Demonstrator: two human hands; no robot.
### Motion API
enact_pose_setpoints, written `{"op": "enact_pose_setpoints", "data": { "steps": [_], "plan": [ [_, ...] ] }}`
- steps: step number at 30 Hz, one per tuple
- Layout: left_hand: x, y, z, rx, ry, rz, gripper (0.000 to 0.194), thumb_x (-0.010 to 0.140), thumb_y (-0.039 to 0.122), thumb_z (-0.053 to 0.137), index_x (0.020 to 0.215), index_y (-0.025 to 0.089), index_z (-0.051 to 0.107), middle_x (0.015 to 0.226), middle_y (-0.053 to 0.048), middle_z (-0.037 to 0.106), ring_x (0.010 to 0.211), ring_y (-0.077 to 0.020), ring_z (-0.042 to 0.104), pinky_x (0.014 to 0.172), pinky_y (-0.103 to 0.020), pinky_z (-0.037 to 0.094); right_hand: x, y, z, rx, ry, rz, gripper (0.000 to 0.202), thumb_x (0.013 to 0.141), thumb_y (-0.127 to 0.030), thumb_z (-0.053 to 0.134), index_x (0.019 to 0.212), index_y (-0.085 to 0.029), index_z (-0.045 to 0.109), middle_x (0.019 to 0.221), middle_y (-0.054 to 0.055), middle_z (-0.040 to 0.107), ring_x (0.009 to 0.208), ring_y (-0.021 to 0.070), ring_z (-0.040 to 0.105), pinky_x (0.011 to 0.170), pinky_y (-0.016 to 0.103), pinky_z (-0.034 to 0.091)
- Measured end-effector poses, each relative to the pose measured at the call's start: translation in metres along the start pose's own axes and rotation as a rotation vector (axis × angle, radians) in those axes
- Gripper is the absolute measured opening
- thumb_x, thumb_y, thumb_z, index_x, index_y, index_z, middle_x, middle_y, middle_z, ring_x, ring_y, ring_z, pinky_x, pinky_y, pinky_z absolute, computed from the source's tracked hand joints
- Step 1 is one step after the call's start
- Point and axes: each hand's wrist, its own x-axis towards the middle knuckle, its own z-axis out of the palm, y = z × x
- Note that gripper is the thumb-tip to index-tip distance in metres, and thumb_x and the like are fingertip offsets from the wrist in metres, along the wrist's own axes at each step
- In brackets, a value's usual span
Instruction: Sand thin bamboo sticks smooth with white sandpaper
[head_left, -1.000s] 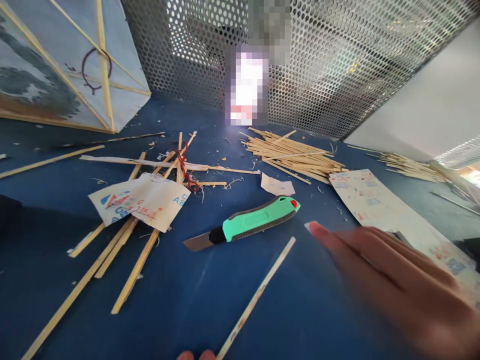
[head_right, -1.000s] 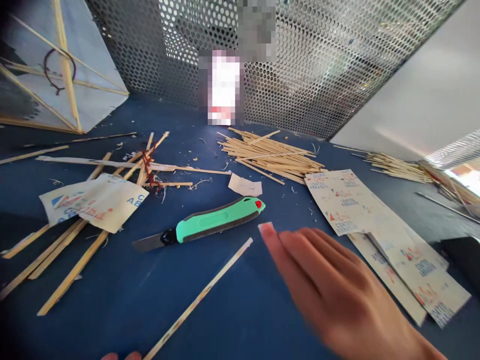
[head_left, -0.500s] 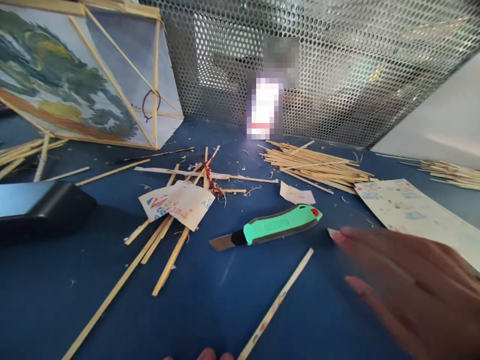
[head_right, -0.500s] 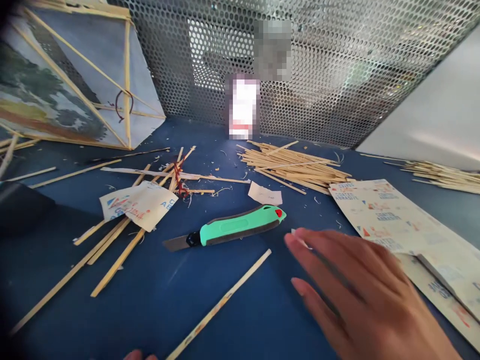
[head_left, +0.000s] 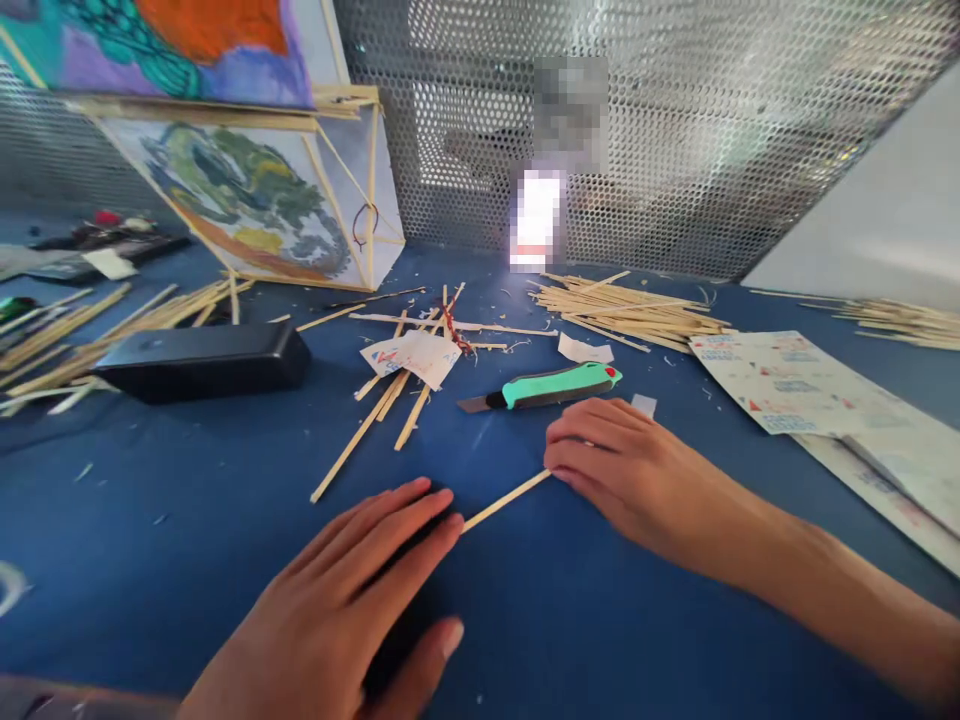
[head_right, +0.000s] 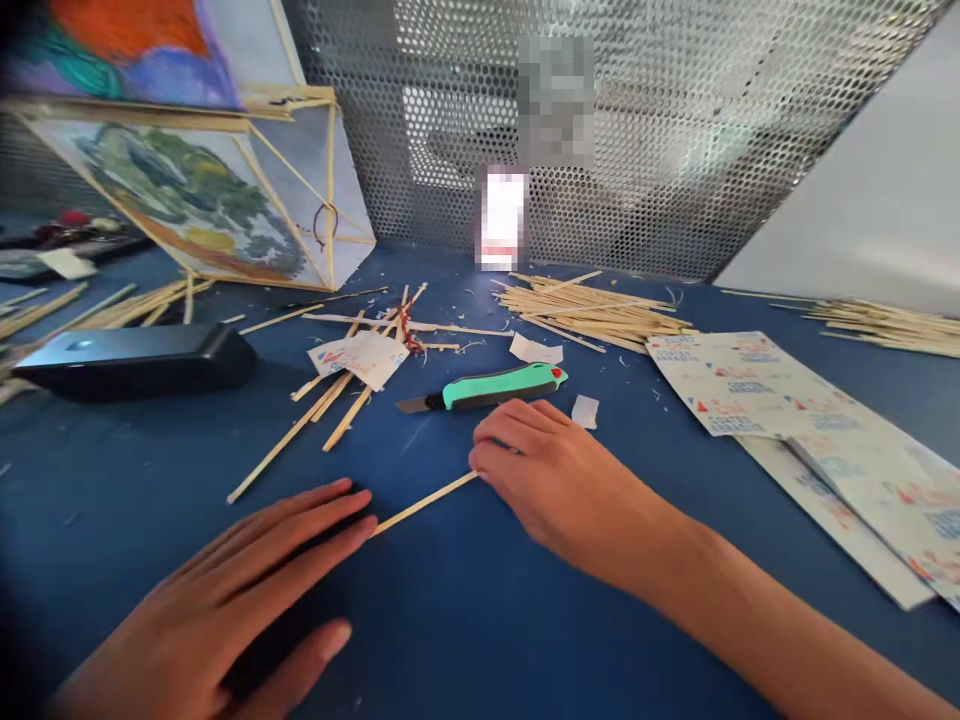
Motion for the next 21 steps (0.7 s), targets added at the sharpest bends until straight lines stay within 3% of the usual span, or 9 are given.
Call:
{"op": "enact_pose_setpoints", "data": {
  "steps": [3,7,12,21],
  "plan": [
    [0.006,0.011,-0.009,-0.144,0.019,-0.128,0.035,0.1,0.036,0.063,0.135,0.031,0.068,0.139,0.0,0.07,0.132,-0.0226,0.065,0.109,-0.039,0.059,-0.005,-0.008,-0.009,0.089,-0.071,0.037,0.019,0.109,-0.019,0.043,0.096,-0.02,0.056,0.098,0.004,0.065,0.088,0.0174,0.059,0.08,0.035,0.047],
    [0.009,0.018,-0.018,-0.4,0.096,-0.239,0.017,0.102,0.026,0.063,0.112,0.032,0.075,0.11,0.005,0.076,0.099,-0.0094,0.074,0.091,-0.019,0.058,-0.026,-0.032,-0.022,0.208,-0.125,0.167,0.015,0.112,-0.026,0.041,0.101,-0.024,0.052,0.089,-0.002,0.062,0.073,0.0121,0.056,0.067,0.028,0.042],
    [0.003,0.018,-0.024,-0.561,0.182,-0.197,0.009,0.095,0.018,0.075,0.098,0.027,0.075,0.087,0.009,0.075,0.075,-0.0031,0.07,0.073,-0.011,0.053,-0.052,-0.061,-0.018,0.17,0.054,0.208,0.008,0.109,-0.023,0.047,0.107,-0.025,0.054,0.094,-0.002,0.064,0.073,0.0113,0.058,0.068,0.025,0.045],
    [-0.007,0.016,-0.019,-0.674,0.393,-0.031,0.022,0.086,0.007,0.082,0.098,0.024,0.076,0.091,0.007,0.078,0.077,-0.0055,0.072,0.072,-0.014,0.058,-0.078,-0.098,-0.006,-0.006,0.336,0.331,0.011,0.1,-0.02,0.06,0.105,-0.029,0.063,0.094,0.0,0.071,0.076,0.0169,0.069,0.07,0.029,0.055]
  ]
}}
